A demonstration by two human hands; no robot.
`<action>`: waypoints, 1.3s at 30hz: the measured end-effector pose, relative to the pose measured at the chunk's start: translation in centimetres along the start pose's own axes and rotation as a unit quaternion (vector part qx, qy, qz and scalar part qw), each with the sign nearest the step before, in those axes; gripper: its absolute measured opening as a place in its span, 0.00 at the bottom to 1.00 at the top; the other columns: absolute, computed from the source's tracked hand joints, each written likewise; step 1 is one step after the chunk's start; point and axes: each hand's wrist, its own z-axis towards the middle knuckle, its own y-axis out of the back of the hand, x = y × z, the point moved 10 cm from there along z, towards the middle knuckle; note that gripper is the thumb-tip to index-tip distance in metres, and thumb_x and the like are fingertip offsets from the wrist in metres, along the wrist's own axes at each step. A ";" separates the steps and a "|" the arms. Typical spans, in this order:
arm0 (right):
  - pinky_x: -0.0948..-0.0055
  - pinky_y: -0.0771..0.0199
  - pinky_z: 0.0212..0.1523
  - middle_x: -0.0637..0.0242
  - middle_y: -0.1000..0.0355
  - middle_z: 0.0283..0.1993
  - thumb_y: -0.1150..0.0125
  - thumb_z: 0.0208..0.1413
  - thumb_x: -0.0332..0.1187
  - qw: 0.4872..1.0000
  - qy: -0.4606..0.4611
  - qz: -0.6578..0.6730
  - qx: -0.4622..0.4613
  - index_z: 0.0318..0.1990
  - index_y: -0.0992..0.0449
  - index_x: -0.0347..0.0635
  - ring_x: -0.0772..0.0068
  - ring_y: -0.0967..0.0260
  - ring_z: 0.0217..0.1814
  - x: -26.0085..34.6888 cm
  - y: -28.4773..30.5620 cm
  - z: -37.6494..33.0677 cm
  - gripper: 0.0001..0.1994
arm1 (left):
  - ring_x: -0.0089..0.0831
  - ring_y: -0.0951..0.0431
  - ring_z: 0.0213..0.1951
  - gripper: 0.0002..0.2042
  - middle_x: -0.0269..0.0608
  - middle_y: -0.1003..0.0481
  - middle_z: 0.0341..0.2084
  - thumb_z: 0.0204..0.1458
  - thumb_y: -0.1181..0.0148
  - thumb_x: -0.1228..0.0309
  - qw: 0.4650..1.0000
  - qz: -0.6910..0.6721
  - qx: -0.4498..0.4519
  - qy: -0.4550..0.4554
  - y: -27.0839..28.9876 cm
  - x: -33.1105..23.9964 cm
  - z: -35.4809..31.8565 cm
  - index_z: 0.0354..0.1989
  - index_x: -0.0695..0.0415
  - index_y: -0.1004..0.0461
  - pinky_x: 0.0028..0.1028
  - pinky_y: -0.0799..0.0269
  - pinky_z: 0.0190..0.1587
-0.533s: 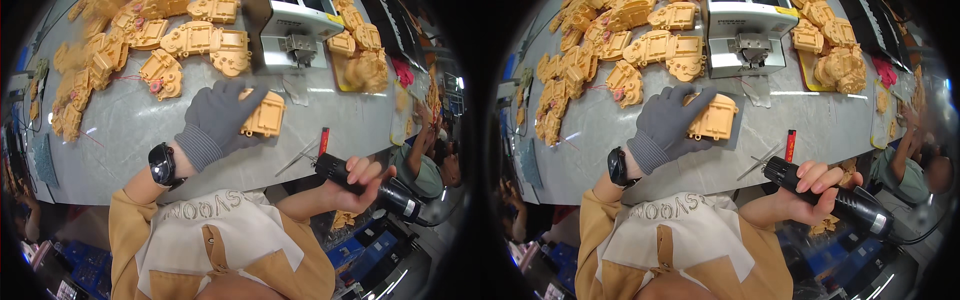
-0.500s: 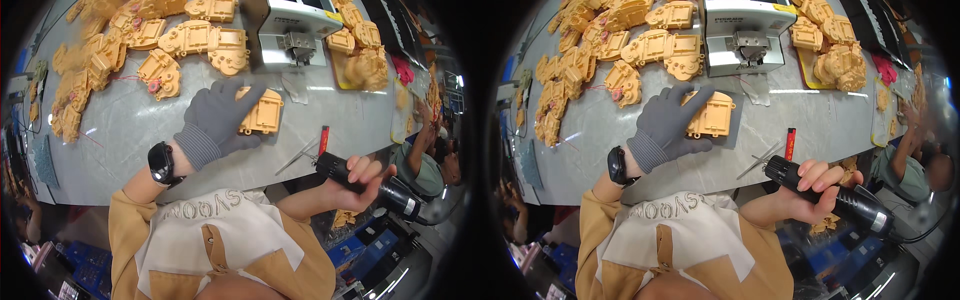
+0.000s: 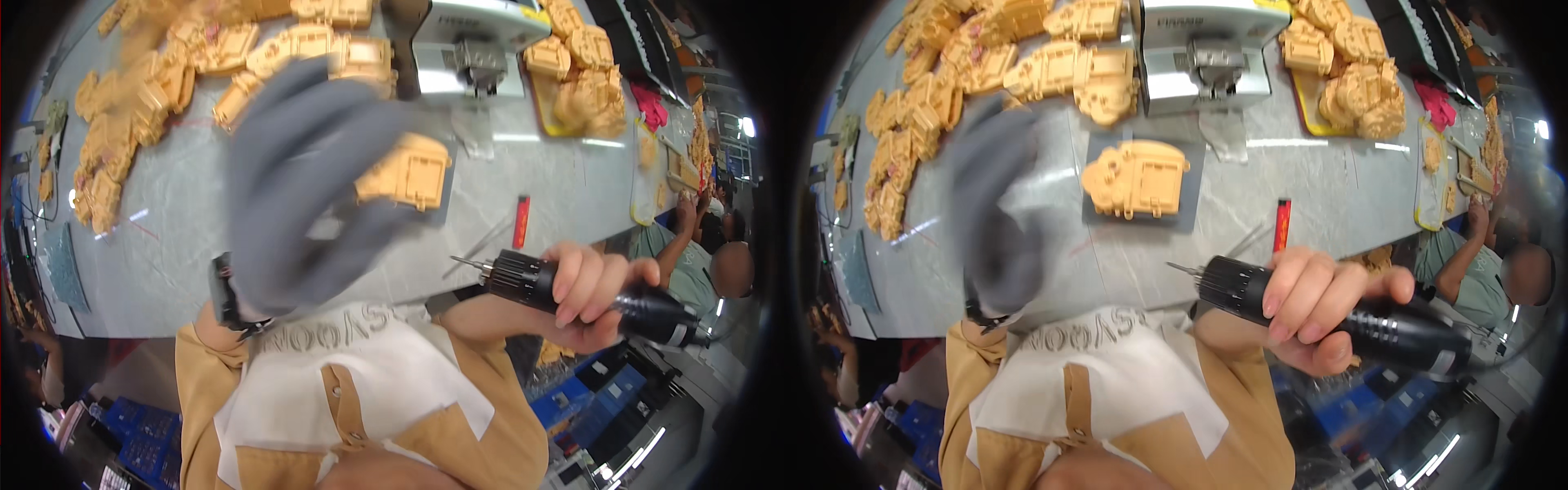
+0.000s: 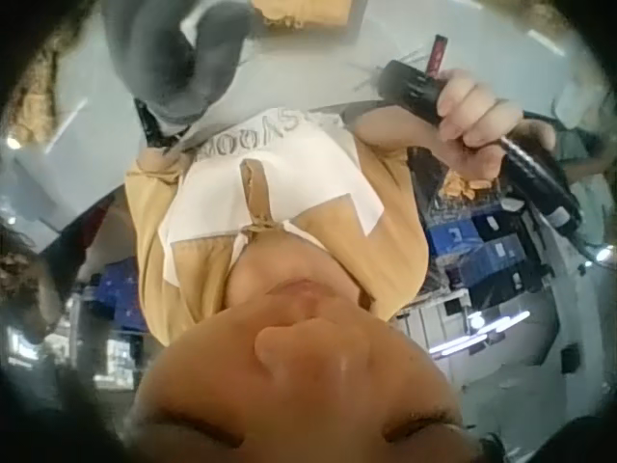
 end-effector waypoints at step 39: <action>0.72 0.39 0.29 0.67 0.41 0.25 0.54 0.52 0.29 0.998 -0.026 0.021 -0.051 0.58 0.48 0.41 0.75 0.39 0.20 -5.9 -6.0 -2.0 0.24 | 0.19 0.27 0.31 0.10 0.39 0.25 0.29 0.45 0.43 0.80 0.578 -0.609 -0.100 0.534 -6.1 -0.2 -12.5 0.38 0.64 0.29 0.19 0.32 0.36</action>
